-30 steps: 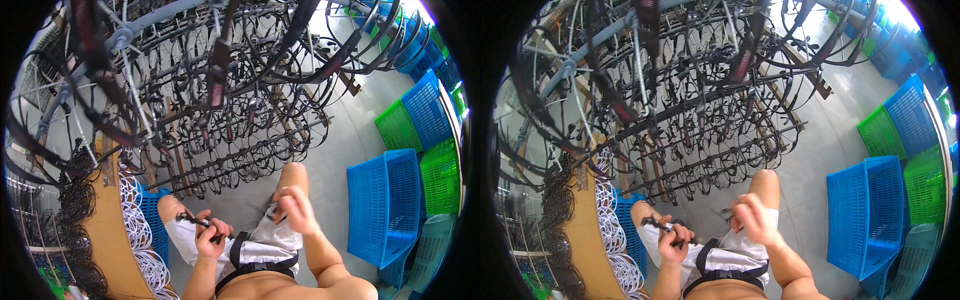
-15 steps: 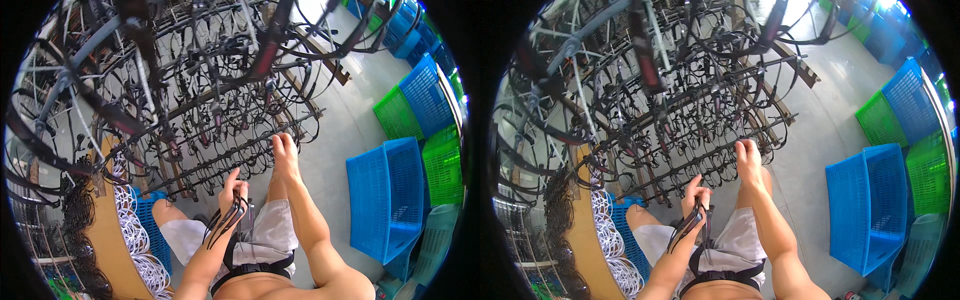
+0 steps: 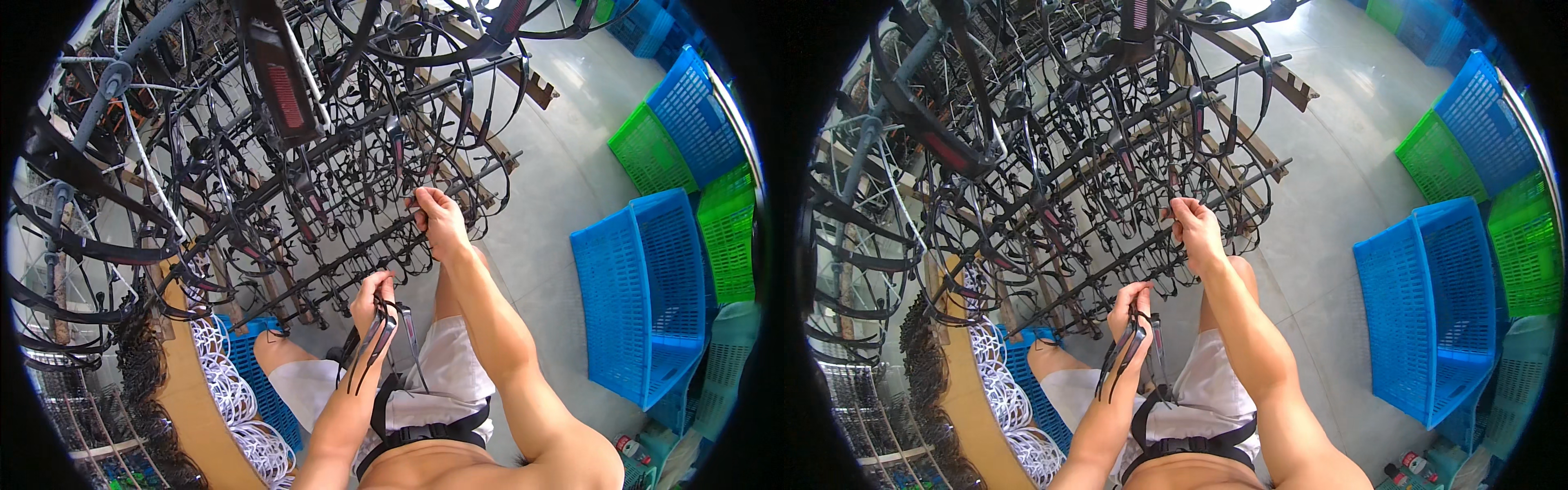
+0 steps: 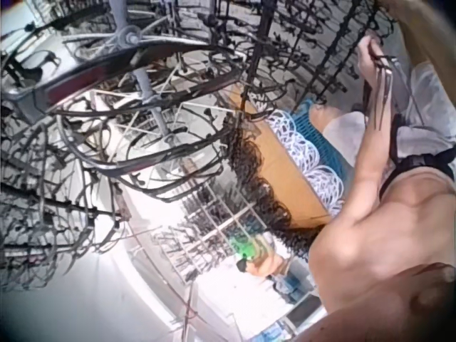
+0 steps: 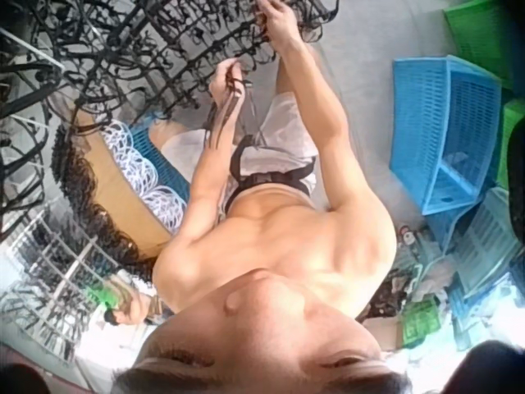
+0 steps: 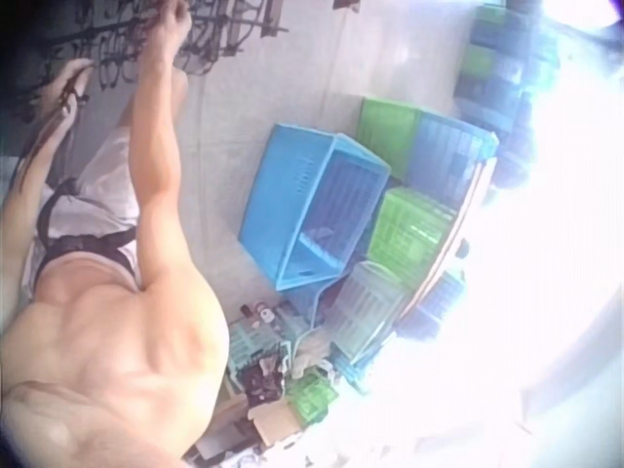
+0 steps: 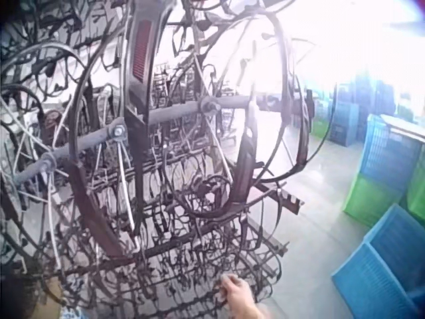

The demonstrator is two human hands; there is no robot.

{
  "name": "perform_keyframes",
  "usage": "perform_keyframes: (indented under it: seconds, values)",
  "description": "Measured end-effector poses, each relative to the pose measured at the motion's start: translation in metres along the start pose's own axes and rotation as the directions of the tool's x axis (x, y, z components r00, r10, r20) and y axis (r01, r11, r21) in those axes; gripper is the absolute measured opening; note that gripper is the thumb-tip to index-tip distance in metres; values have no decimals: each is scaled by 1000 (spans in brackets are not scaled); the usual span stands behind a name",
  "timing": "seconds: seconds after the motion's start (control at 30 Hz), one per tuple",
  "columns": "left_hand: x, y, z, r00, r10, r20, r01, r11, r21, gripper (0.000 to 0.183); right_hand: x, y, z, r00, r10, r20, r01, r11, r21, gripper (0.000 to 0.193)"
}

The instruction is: The person repeatedly picks up black cable loops from a table and hangs them onto a metal rack. They handle the cables one at a time, arranging them in rows on the rack.

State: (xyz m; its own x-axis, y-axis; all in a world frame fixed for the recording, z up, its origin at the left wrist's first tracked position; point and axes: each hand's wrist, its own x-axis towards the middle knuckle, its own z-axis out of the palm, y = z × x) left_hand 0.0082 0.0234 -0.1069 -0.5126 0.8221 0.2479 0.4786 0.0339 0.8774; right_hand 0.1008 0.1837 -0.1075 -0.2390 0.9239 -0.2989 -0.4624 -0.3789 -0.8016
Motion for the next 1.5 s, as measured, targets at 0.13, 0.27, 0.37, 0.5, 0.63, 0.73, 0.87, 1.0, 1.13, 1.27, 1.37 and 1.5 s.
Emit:
perform_keyframes:
  seconds: [0.13,0.27,0.37,0.5,0.63,0.73,0.87,1.0,1.13,1.27,1.37,1.5]
  values:
    - [4,6,-1,999,-52,3,52,999,-7,7,-2,-1,4,1000,-16,-19,16,1000,2,17]
    - [3,1,1,1000,-27,-4,27,1000,-9,7,0,2,3,999,-16,-48,15,1000,-9,18]
    - [2,-2,1,1000,-25,-19,25,999,-21,7,-4,2,6,999,-14,-43,14,1000,6,21]
    - [2,-4,3,1000,-18,-13,17,999,-33,8,-10,4,-1,999,-47,-1,47,997,61,20]
    - [3,-2,3,998,-62,-12,60,991,-118,9,-14,13,-12,993,-74,90,58,985,160,19]
    - [8,-2,1,992,-122,2,121,982,-144,11,-35,11,-15,991,-112,69,106,990,89,25]
    - [19,4,-2,973,-207,100,228,932,-281,14,-50,28,-30,985,-172,14,171,984,49,26]
    - [18,-3,-1,976,-206,69,216,904,-369,15,-63,23,-26,983,-159,92,151,985,89,32]
    - [22,3,-4,956,-264,129,293,888,-354,17,-68,24,-25,982,-189,6,189,981,35,34]
    - [15,-7,-4,983,-152,104,180,918,-353,18,-69,15,-16,977,-182,-106,187,981,41,33]
    - [11,6,-9,953,-224,204,285,891,-352,22,-65,25,-22,973,-173,-154,173,985,-14,35]
    - [-3,24,-30,882,-329,336,415,881,-227,33,-98,8,1,655,-751,87,512,356,-782,29]
